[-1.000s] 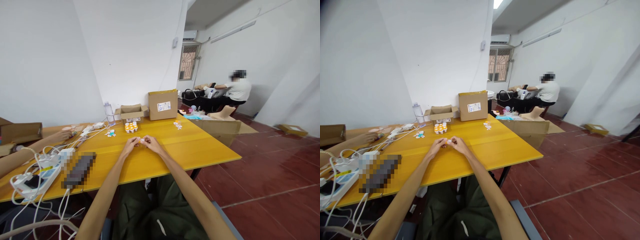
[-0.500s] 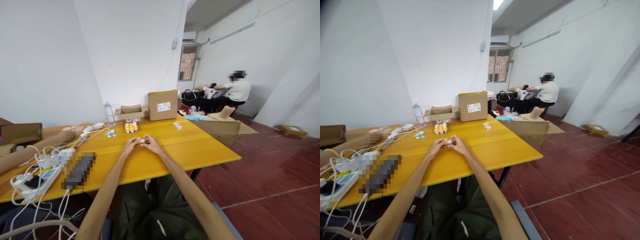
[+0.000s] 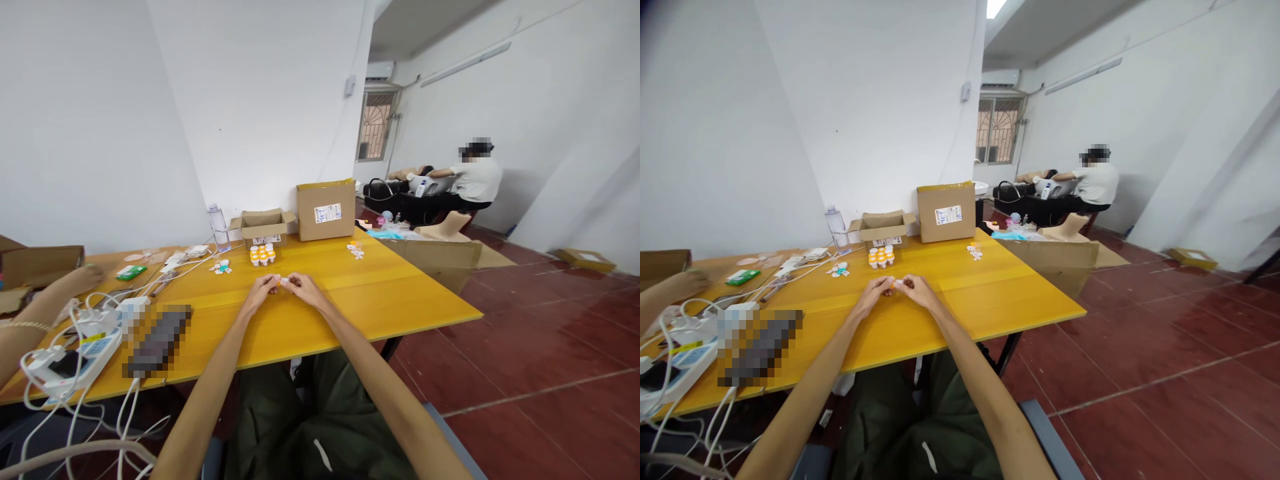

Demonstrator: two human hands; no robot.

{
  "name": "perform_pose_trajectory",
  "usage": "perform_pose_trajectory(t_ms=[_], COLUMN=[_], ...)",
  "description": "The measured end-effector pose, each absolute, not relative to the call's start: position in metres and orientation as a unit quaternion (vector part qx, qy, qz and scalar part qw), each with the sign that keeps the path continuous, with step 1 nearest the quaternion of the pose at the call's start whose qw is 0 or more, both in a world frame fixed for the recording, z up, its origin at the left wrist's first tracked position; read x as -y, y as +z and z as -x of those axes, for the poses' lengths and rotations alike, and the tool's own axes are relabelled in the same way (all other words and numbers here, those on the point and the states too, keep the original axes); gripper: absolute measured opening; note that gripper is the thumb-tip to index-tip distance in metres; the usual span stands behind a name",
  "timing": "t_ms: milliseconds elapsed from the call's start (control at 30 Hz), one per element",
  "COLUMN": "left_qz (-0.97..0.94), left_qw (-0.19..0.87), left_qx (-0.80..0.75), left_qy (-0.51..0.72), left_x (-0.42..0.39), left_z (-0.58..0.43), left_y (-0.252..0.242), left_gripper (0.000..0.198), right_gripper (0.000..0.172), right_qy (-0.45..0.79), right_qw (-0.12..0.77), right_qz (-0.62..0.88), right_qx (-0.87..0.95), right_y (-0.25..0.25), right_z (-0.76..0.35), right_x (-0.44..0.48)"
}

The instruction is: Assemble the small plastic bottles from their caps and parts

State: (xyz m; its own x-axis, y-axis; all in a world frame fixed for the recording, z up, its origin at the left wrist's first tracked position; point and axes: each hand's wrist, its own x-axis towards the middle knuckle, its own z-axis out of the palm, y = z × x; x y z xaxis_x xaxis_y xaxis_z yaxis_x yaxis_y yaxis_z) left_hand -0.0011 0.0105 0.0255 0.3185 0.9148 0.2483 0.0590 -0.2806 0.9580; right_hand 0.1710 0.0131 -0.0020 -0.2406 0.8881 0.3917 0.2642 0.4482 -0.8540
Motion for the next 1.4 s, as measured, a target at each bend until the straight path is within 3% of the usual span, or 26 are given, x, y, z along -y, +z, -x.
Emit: perform_pose_trajectory(t_ms=[267, 467, 967, 1400], left_qz=[-0.659, -0.659, -0.663, -0.66], left_qw=[0.473, 0.475, 0.47, 0.475], left_qx=[-0.372, -0.372, -0.373, -0.368], left_qy=[0.451, 0.45, 0.448, 0.451], left_x=[-0.0098, -0.0117, -0.0142, -0.0138], left_z=[0.0014, 0.002, 0.0043, 0.0027], left_y=[0.0257, 0.0232, 0.0199, 0.0217], left_gripper=[0.045, 0.043, 0.043, 0.042], right_gripper=[0.041, 0.031, 0.039, 0.032], right_qy=[0.371, 0.35, 0.356, 0.305], right_qw=[0.493, 0.479, 0.482, 0.473], right_qz=[0.384, 0.38, 0.393, 0.42], right_qx=[0.687, 0.71, 0.697, 0.712], right_y=[-0.0067, -0.0058, -0.0039, 0.0023], right_z=[-0.1682, -0.1705, -0.169, -0.1704], right_x=[-0.017, -0.0158, -0.0137, -0.0105])
